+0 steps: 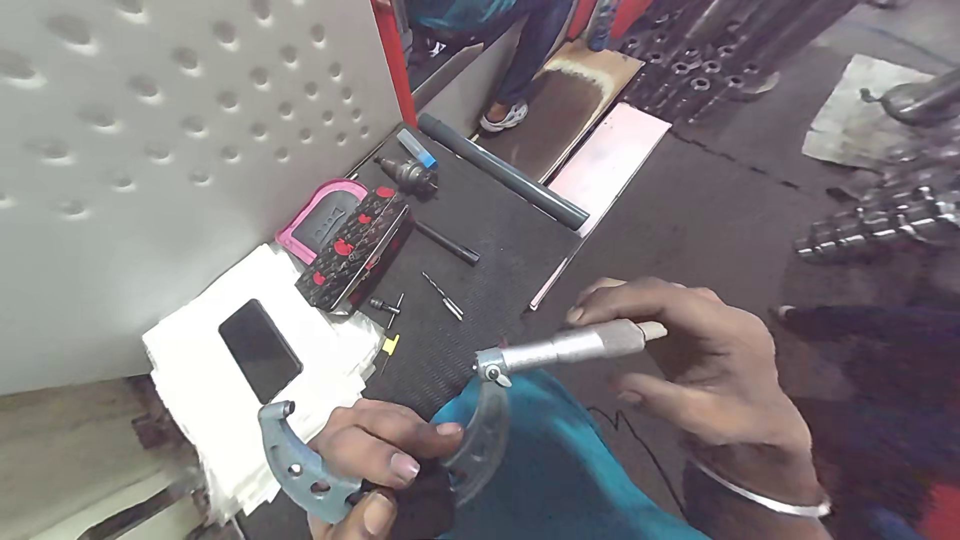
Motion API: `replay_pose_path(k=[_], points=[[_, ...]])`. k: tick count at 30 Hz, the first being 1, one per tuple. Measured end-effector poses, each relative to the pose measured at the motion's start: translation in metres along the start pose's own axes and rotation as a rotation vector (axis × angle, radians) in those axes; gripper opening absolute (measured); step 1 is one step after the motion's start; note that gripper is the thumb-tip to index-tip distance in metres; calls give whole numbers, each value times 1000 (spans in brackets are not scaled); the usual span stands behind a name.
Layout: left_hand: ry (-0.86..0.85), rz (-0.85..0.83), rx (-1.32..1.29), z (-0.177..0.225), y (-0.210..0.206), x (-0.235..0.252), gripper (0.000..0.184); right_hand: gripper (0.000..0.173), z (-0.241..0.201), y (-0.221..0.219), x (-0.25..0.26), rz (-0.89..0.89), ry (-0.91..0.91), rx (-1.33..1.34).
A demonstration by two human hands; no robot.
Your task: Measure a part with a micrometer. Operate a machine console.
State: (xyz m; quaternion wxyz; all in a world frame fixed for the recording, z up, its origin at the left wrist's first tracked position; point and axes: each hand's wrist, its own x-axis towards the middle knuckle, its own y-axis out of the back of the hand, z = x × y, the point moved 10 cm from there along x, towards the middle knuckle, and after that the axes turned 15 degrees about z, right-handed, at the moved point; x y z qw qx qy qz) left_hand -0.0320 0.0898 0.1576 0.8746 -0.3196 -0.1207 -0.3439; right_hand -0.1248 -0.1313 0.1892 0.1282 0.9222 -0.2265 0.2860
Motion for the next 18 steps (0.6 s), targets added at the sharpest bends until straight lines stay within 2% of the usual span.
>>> replay_pose_path(k=[4, 7, 11, 13, 18], points=[[5, -1, -31, 0, -3, 0, 26, 39, 6, 1, -5, -6, -28, -9], [3, 3, -19, 1, -2, 0, 26, 48, 1, 10, -2, 64, -42, 20], [8, -16, -22, -1, -6, -1, 27, 30, -10, 9, -3, 72, 39, 97], [14, -23, -14, -1, -8, 0, 27, 26, -7, 7, -5, 68, 23, 67], [13, -26, 10, -2, -9, -2, 26, 49, 4, 11, -8, 62, -29, 12]])
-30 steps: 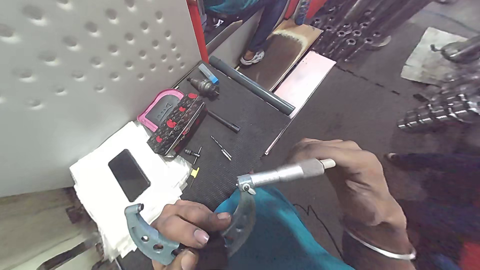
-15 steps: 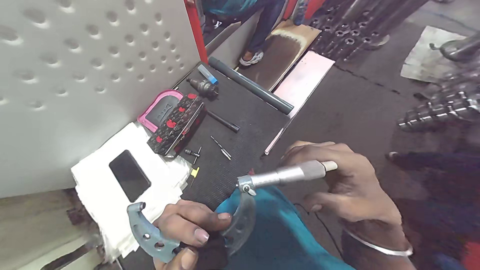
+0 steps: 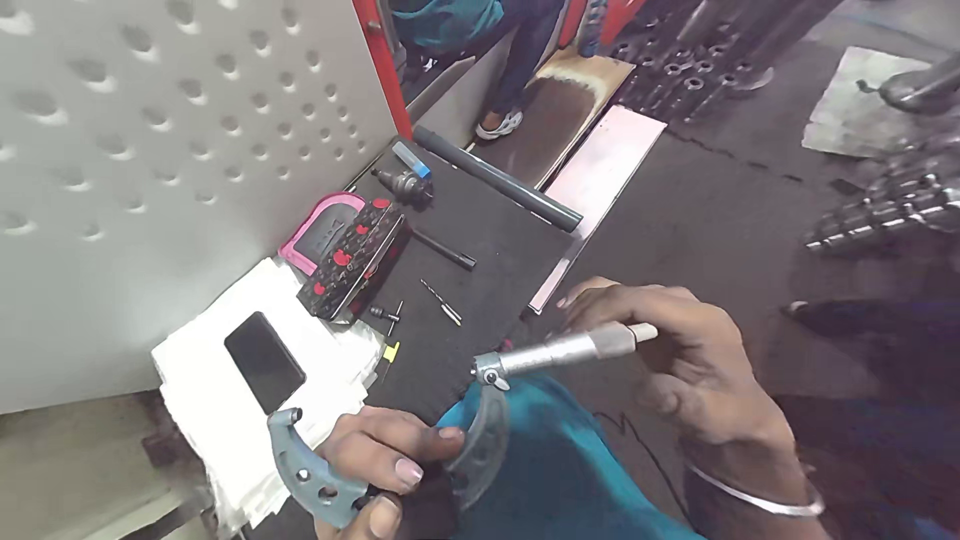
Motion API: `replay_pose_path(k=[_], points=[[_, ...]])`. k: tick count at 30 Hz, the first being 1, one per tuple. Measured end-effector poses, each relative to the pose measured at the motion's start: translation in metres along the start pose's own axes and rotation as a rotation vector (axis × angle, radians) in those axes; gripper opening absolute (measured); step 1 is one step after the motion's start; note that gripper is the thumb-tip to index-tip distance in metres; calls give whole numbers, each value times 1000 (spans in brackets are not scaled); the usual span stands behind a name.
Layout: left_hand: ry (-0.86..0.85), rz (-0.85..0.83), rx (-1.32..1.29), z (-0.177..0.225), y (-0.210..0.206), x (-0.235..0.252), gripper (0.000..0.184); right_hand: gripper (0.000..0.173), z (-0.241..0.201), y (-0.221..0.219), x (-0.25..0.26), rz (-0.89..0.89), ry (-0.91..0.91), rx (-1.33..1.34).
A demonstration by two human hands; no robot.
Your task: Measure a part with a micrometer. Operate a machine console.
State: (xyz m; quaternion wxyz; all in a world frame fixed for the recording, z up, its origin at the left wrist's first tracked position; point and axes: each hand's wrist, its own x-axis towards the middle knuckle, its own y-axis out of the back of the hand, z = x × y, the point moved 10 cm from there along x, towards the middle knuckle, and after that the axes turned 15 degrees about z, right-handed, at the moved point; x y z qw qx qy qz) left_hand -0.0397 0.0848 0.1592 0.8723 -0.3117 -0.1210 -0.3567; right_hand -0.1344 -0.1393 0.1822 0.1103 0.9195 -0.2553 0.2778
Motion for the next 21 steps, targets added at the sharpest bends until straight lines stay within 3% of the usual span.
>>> replay_pose_path(k=[2, 7, 9, 16, 21], points=[[-16, -14, 21, 0, 0, 1, 27, 52, -4, 4, 0, 14, 6, 17], [0, -10, -1, -3, -2, 3, 28, 28, -12, 3, -1, 11, 55, 98], [12, -11, -1, -6, -4, 3, 27, 26, -8, 4, -1, 20, 39, 85], [20, -29, 24, -11, -7, 4, 27, 50, 3, 15, 4, -6, -3, 31], [-7, 10, 61, -12, -8, 4, 28, 26, -3, 9, 11, -61, 66, 146]])
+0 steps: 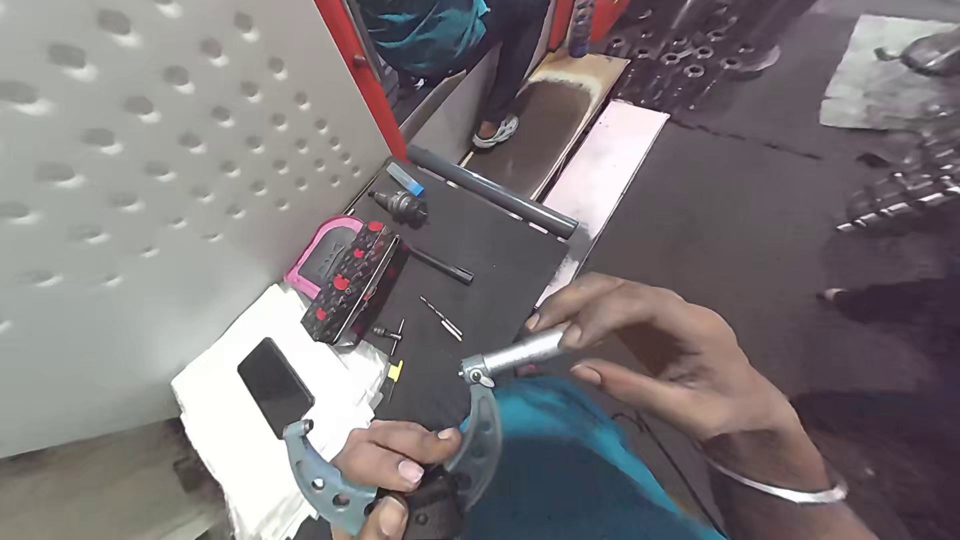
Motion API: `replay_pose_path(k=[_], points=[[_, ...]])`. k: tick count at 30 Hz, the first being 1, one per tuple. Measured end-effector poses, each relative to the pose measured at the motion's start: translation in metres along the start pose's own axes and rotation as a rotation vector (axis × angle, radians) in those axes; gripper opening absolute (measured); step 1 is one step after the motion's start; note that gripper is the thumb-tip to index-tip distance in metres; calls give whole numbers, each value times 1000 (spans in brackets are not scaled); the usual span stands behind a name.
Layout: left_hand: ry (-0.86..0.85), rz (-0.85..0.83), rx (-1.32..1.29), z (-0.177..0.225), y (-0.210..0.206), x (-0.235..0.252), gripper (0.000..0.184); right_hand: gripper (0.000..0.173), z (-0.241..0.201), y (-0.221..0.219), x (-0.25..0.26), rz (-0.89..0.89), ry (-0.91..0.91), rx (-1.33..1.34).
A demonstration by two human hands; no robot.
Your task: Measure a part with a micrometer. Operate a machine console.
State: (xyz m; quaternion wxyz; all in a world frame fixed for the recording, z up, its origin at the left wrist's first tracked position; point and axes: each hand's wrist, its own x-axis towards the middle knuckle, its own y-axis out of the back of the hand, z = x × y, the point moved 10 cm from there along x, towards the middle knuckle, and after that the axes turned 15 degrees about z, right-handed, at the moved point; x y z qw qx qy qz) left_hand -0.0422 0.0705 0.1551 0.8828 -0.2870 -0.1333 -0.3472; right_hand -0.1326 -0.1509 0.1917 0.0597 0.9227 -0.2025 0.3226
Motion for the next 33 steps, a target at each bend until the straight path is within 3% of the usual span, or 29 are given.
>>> replay_pose_path(k=[2, 7, 14, 28, 33], points=[[10, 18, -7, -1, -2, 0, 28, 23, 6, 1, 3, 0, -20, -22], [-2, 74, 7, -4, -1, -2, 28, 44, 21, 7, 13, -29, -80, -59], [-12, 139, 33, -7, 0, 0, 29, 15, 29, 4, 26, -113, -46, 66], [-50, 214, 77, -1, 17, 8, 28, 30, 63, -16, 55, -159, -113, 104], [-38, 222, 83, -4, 20, 12, 28, 48, 75, -15, 55, -158, -92, 28]])
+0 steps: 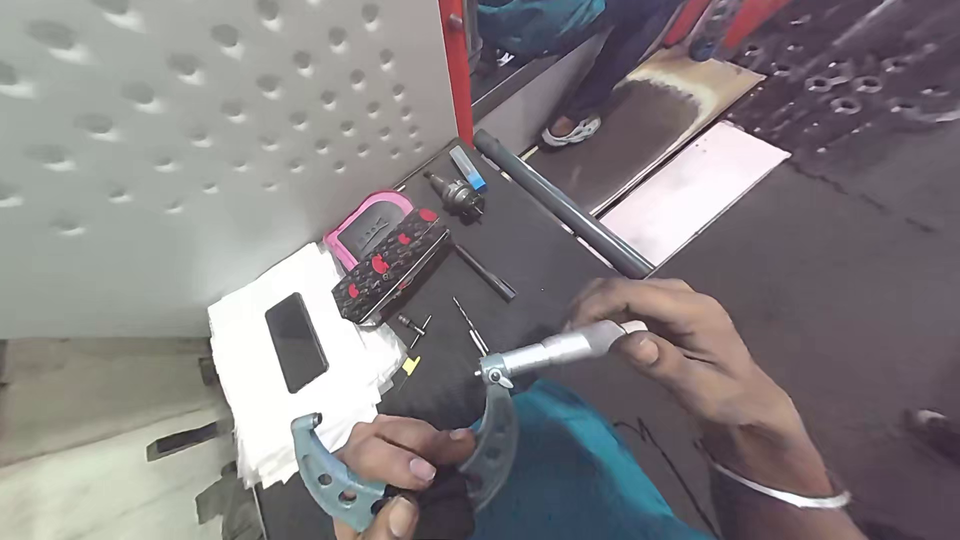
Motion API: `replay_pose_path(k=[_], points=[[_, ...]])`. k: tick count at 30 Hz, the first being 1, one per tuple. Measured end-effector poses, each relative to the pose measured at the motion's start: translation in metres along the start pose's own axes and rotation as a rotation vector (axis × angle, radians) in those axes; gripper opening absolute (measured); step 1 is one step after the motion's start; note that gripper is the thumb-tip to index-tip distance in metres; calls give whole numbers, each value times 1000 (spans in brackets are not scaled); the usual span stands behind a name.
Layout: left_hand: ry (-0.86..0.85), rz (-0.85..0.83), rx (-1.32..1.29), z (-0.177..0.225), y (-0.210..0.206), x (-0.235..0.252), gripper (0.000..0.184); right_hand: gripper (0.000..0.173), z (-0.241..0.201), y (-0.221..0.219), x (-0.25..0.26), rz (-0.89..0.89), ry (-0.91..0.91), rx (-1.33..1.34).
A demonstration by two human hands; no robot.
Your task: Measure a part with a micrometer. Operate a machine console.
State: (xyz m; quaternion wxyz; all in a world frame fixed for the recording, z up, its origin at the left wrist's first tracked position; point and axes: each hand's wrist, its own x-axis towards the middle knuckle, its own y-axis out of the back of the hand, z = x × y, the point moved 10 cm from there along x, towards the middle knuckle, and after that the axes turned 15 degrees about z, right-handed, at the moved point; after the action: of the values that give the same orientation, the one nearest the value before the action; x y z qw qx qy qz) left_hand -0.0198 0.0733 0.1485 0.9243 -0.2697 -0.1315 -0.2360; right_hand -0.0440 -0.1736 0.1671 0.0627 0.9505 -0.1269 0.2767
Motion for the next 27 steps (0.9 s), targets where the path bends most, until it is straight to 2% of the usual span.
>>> replay_pose_path(k=[3, 9, 12, 16, 17, 22, 24, 27], points=[[1, 5, 15, -2, -2, 3, 28, 46, 2, 3, -2, 16, -7, 25], [34, 0, 10, -7, -3, 0, 29, 20, -5, -1, -6, -11, 52, 98], [22, -3, 21, -6, -2, -1, 29, 28, 2, 0, -5, 12, -4, 59], [9, -6, 33, -6, -2, -3, 29, 46, 7, 4, -5, 34, -32, 43], [-1, -8, 38, -5, -2, -3, 29, 46, 5, 4, -5, 37, -29, 47], [-8, -8, 38, -3, -2, -5, 29, 24, -5, 4, -7, 24, 26, 104], [-10, -9, 48, -2, -3, -7, 29, 25, -5, 5, -8, 33, 5, 71], [-17, 0, 66, -1, -5, -10, 29, 36, -2, 7, -10, 65, -27, 14]])
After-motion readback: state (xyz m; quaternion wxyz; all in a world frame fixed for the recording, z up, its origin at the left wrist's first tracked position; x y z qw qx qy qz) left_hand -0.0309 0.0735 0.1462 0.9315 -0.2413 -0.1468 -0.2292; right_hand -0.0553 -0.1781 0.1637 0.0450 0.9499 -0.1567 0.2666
